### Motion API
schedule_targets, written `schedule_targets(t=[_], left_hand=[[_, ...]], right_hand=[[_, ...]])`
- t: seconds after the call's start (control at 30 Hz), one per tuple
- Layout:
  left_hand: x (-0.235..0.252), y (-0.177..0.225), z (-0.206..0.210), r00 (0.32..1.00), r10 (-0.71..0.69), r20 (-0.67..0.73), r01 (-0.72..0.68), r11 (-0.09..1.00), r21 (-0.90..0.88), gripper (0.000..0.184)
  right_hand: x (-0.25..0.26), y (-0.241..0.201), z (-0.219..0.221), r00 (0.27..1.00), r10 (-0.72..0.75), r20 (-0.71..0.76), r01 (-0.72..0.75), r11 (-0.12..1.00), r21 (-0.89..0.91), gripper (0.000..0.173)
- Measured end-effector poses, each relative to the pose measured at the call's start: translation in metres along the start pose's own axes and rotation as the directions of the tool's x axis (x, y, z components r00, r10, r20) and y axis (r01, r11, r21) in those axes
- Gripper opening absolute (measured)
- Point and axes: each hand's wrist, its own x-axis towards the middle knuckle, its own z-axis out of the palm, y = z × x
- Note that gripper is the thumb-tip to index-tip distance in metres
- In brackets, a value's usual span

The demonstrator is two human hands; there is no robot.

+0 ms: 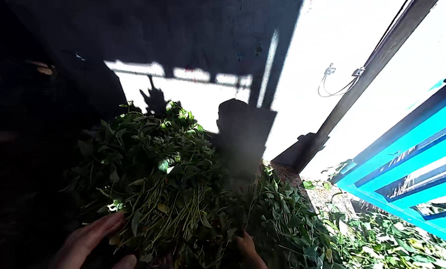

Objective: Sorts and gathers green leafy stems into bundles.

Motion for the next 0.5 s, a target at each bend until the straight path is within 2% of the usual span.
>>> schedule_targets(t=[0.07,0.17,0.23,0.3,0.37,0.43,0.5], left_hand=[[0.044,0.006,0.035,0.997,0.015,0.077,-0.016,1.000,0.013,0.056],[0.084,-0.013,0.092,0.995,0.057,0.077,-0.052,0.997,-0.064,0.047],[0.094,-0.028,0.115,0.989,-0.017,0.144,0.029,0.996,-0.080,0.048],[0.093,-0.034,0.121,0.964,-0.121,0.238,0.124,0.992,0.003,0.045],[0.087,-0.037,0.125,0.958,-0.132,0.253,0.104,0.987,0.120,0.037],[0.083,-0.037,0.131,0.966,-0.135,0.221,0.100,0.982,0.160,0.030],[0.084,-0.035,0.139,0.968,-0.156,0.196,0.131,0.982,0.135,0.025]], right_hand=[[0.011,0.006,0.004,1.000,0.002,0.010,-0.002,1.000,0.005,0.040],[0.012,0.010,0.004,0.999,0.048,-0.017,-0.047,0.998,0.045,0.038],[0.010,0.014,0.001,0.999,0.031,-0.026,-0.030,0.999,0.023,0.034],[0.002,0.012,-0.003,0.995,-0.053,-0.079,0.049,0.998,-0.048,0.031],[-0.018,0.004,-0.001,0.946,-0.191,-0.262,0.185,0.982,-0.049,0.026],[-0.045,-0.009,0.003,0.843,-0.308,-0.442,0.349,0.937,0.013,0.025],[-0.070,-0.021,0.008,0.774,-0.343,-0.532,0.456,0.885,0.093,0.040]])
